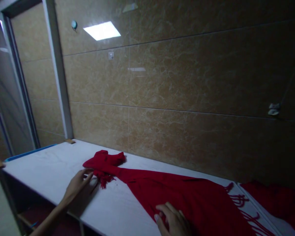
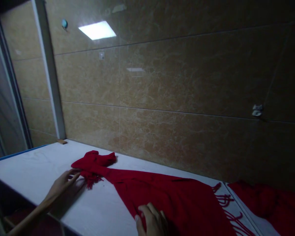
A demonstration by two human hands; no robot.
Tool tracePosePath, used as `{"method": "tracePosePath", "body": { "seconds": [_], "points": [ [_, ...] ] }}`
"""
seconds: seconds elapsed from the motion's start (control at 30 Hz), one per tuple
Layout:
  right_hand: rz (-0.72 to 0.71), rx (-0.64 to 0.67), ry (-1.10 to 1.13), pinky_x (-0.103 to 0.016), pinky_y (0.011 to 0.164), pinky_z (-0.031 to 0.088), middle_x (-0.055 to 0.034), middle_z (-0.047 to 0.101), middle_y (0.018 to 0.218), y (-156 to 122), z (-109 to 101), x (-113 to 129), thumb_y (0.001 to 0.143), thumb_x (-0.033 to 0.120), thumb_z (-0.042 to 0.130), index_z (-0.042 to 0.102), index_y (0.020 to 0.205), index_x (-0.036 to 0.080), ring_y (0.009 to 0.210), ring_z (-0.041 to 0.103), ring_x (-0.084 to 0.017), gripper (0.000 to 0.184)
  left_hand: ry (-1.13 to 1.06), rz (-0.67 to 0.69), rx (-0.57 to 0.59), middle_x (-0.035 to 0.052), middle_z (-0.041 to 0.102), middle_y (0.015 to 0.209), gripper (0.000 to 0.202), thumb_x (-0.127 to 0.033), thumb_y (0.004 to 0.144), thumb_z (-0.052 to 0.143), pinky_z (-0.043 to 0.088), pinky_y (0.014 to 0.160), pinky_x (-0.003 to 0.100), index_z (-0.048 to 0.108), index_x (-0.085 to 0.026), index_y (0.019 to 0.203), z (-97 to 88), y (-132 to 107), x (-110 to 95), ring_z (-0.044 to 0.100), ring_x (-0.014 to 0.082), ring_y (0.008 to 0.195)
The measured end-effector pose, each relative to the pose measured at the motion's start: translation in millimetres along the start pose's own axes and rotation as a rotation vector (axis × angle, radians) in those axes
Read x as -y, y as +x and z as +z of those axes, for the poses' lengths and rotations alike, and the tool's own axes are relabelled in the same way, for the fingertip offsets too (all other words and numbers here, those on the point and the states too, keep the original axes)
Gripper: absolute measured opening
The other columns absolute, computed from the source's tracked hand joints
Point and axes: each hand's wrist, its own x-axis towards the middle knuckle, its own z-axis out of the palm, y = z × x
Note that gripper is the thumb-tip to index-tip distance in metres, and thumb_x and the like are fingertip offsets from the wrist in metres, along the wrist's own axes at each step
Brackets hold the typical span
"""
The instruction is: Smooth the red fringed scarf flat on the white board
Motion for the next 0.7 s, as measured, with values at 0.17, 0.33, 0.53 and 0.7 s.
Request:
{"method": "tracePosePath", "body": {
  "seconds": [0.17, 0.33, 0.53, 0.7],
  "points": [
    [0.108, -0.009, -0.15, -0.051, 0.099, 0.053, -0.0157, 0.066, 0.137, 44.7, 32.3, 46.8, 0.096, 0.036, 0.056, 0.069, 0.129, 0.023, 0.125, 0.063, -0.035, 0.039, 0.204, -0.068, 0.122, 0.0116, 0.077, 0.097, 0.053, -0.063, 0.088, 0.04, 0.056, 0.074, 0.039, 0.073, -0.022, 0.092, 0.2, -8.0, 4.3, 0.073, 0.0314, 0.087],
    [0.206, 0.077, -0.311, -0.042, 0.095, 0.055, -0.0165, 0.067, 0.134, 69.8, 41.6, 73.2, 0.099, 0.022, 0.05, 0.068, 0.131, 0.019, 0.118, 0.068, -0.031, 0.037, 0.581, 0.052, 0.184, 0.0154, 0.074, 0.112, 0.039, -0.048, 0.091, 0.046, 0.051, 0.082, 0.045, 0.073, -0.021, 0.095, 21.8, 9.5, -18.9, 0.069, 0.0359, 0.104],
    [0.108, 0.039, -0.198, -0.029, 0.081, 0.056, -0.0091, 0.075, 0.117, 60.1, 30.6, 23.4, 0.101, 0.015, 0.039, 0.074, 0.12, 0.025, 0.1, 0.074, -0.022, 0.041, 0.765, 0.18, 0.229, 0.0122, 0.075, 0.104, 0.027, -0.03, 0.092, 0.049, 0.046, 0.093, 0.044, 0.072, -0.016, 0.093, -47.9, 83.6, -5.5, 0.066, 0.0315, 0.105],
    [0.056, 0.028, -0.172, -0.026, 0.074, 0.053, -0.007, 0.074, 0.109, 40.6, 17.9, -9.0, 0.1, 0.019, 0.044, 0.072, 0.126, 0.028, 0.091, 0.072, -0.02, 0.04, 1.007, 0.066, 0.182, 0.0152, 0.069, 0.112, 0.041, -0.016, 0.095, 0.029, 0.05, 0.09, 0.045, 0.068, -0.008, 0.108, -108.9, 130.5, 7.3, 0.063, 0.0315, 0.107]
  ]
}}
